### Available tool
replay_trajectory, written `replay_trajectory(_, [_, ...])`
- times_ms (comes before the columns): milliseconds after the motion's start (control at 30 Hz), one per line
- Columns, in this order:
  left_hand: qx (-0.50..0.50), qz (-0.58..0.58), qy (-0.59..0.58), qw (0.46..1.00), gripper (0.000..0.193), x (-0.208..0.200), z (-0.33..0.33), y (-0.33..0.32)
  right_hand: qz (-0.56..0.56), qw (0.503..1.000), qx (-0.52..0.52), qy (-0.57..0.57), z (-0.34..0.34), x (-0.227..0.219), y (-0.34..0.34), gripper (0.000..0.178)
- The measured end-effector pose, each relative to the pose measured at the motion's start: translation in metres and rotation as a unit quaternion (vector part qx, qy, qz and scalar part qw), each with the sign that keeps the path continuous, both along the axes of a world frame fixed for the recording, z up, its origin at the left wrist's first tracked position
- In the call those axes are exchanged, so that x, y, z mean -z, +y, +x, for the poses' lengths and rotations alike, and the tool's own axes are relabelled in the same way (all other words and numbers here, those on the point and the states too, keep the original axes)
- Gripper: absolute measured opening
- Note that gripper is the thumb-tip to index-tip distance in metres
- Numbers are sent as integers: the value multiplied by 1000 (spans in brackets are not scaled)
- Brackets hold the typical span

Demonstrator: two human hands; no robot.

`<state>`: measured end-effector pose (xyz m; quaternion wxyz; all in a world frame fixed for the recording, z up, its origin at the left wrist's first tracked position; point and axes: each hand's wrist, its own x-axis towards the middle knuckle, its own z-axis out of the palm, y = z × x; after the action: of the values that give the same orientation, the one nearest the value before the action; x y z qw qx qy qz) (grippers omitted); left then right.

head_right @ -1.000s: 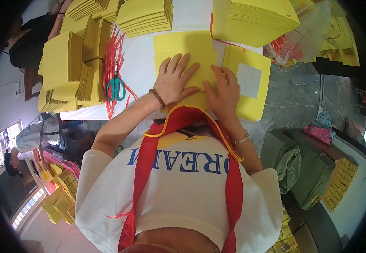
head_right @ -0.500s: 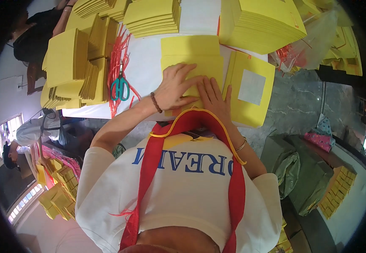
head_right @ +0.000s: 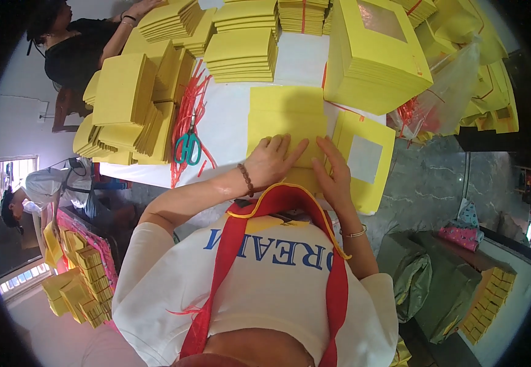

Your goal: Folding yellow joss paper sheets with silver foil centers by hand.

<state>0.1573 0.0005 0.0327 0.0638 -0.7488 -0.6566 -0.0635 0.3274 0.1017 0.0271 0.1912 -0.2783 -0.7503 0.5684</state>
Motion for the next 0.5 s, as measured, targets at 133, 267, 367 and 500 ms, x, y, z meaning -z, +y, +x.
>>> replay_trajectory(133, [12,77,-19,997,52,14,-2,2,188,979,18,-74,-15,11,6,40])
replay_trajectory(267, [5,65,-30,997,45,12,-10,4,153,988,-2,-38,-14,20,9,42])
replay_trajectory(367, [19,79,-117,990,41,-4,-23,7,8,999,29,32,-17,13,10,46])
replay_trajectory(500, [-13,113,-258,960,38,-31,-48,6,-101,974,127,155,-21,16,6,54])
